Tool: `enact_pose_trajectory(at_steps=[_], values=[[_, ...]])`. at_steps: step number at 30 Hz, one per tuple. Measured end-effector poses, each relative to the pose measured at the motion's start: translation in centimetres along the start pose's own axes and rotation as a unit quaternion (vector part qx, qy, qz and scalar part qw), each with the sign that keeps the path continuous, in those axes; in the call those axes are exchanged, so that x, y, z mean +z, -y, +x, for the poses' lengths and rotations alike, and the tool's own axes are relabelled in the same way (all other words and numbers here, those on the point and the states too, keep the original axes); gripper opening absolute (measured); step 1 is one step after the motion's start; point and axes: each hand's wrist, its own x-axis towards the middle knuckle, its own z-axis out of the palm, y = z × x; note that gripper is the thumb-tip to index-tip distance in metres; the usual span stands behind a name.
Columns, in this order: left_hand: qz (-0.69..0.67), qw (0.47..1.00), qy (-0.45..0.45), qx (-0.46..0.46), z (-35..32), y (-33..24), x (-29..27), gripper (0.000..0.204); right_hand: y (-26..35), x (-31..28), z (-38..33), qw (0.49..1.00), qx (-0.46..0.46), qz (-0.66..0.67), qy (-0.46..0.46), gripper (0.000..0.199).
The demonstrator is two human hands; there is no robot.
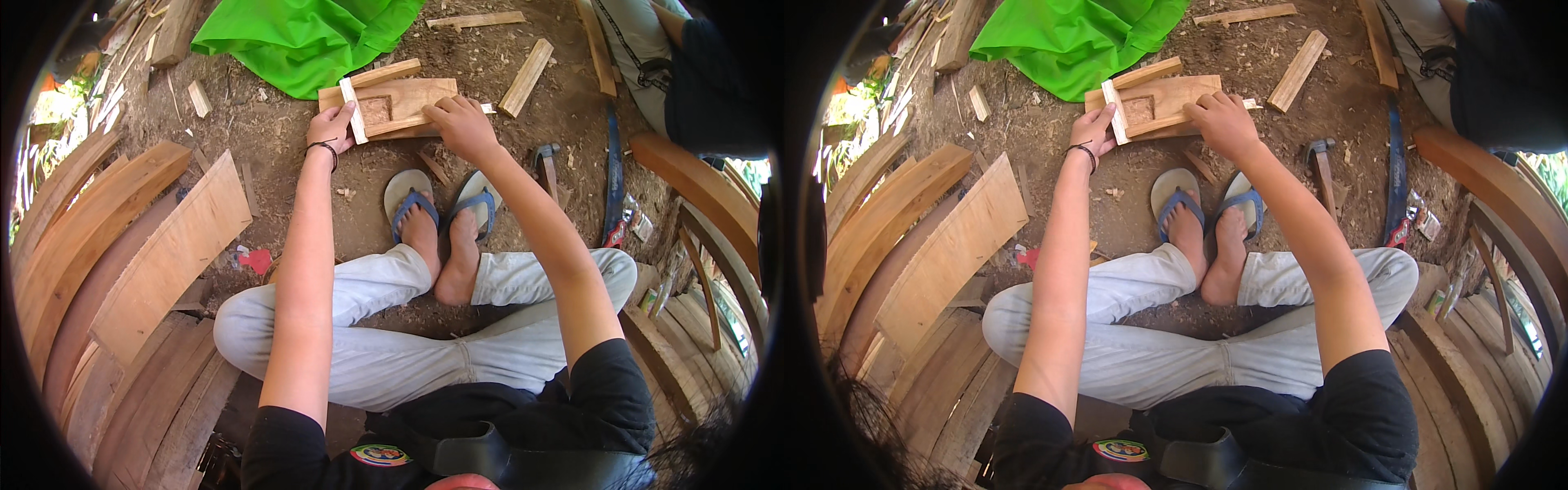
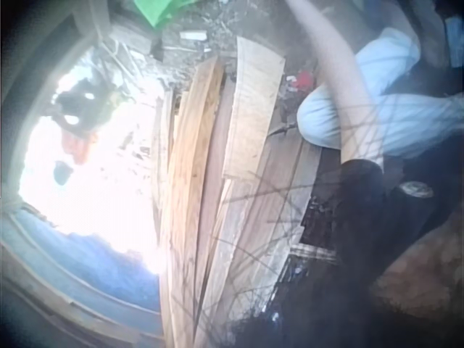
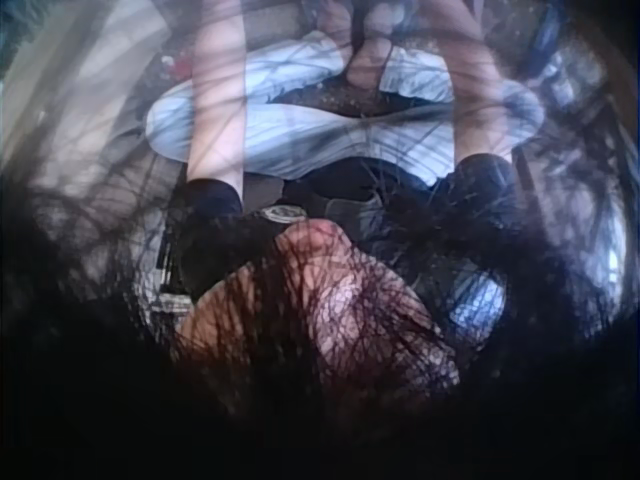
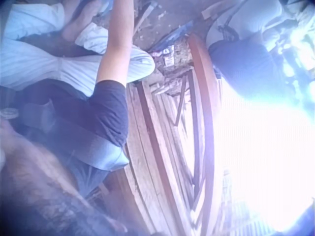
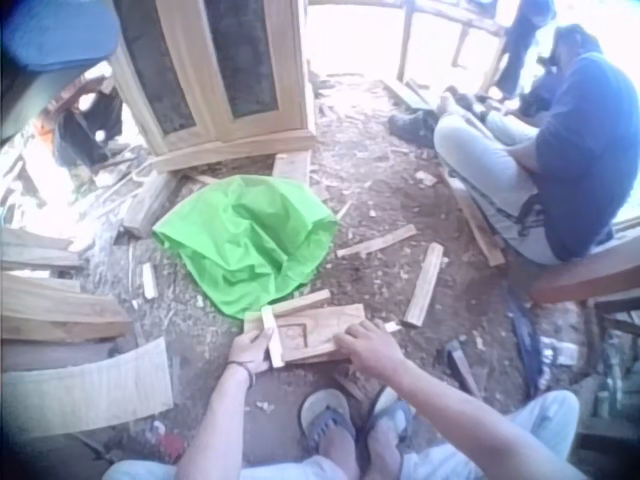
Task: The person uses a hammer to join small wooden strips together into a rectangular frame while sitting on a dirt floor.
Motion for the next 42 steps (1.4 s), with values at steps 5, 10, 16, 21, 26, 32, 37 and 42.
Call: enact_pose_trajectory(at_steps=[5,10,16,21,26,32,37,42], values=[[-0.027,0.999,0.035,0.020,-0.9,0.7,-0.2,0.046,-0.1,0.1,-0.2,1.000,0.007,0.000,0.002,0.031],[-0.042,0.998,0.056,0.000,-2.7,1.4,-1.2,0.048,-0.7,0.8,-0.6,1.000,0.004,0.008,-0.010,0.025],[-0.044,0.991,0.009,0.122,-3.2,5.3,-1.4,0.051,-0.8,0.8,-0.4,1.000,0.004,0.022,-0.017,0.025],[-0.018,0.971,-0.019,0.237,-3.3,6.9,-0.2,0.051,-0.7,0.8,-0.2,1.000,0.006,0.017,0.000,0.026],[-0.059,0.985,-0.014,0.160,-3.5,7.6,0.3,0.044,-0.6,0.5,-0.1,1.000,0.019,0.009,0.017,0.029],[-0.169,0.977,-0.022,0.132,-4.2,7.2,1.6,0.034,-0.5,0.0,-0.1,1.000,0.014,0.010,0.022,0.033],[-0.163,0.977,-0.037,0.131,-4.3,6.6,2.4,0.030,-0.2,0.3,-0.6,1.000,0.012,0.013,-0.004,0.035],[-0.175,0.981,-0.032,0.083,-4.0,6.0,1.8,0.032,0.2,0.5,-1.2,0.999,0.032,-0.015,-0.024,0.034]])
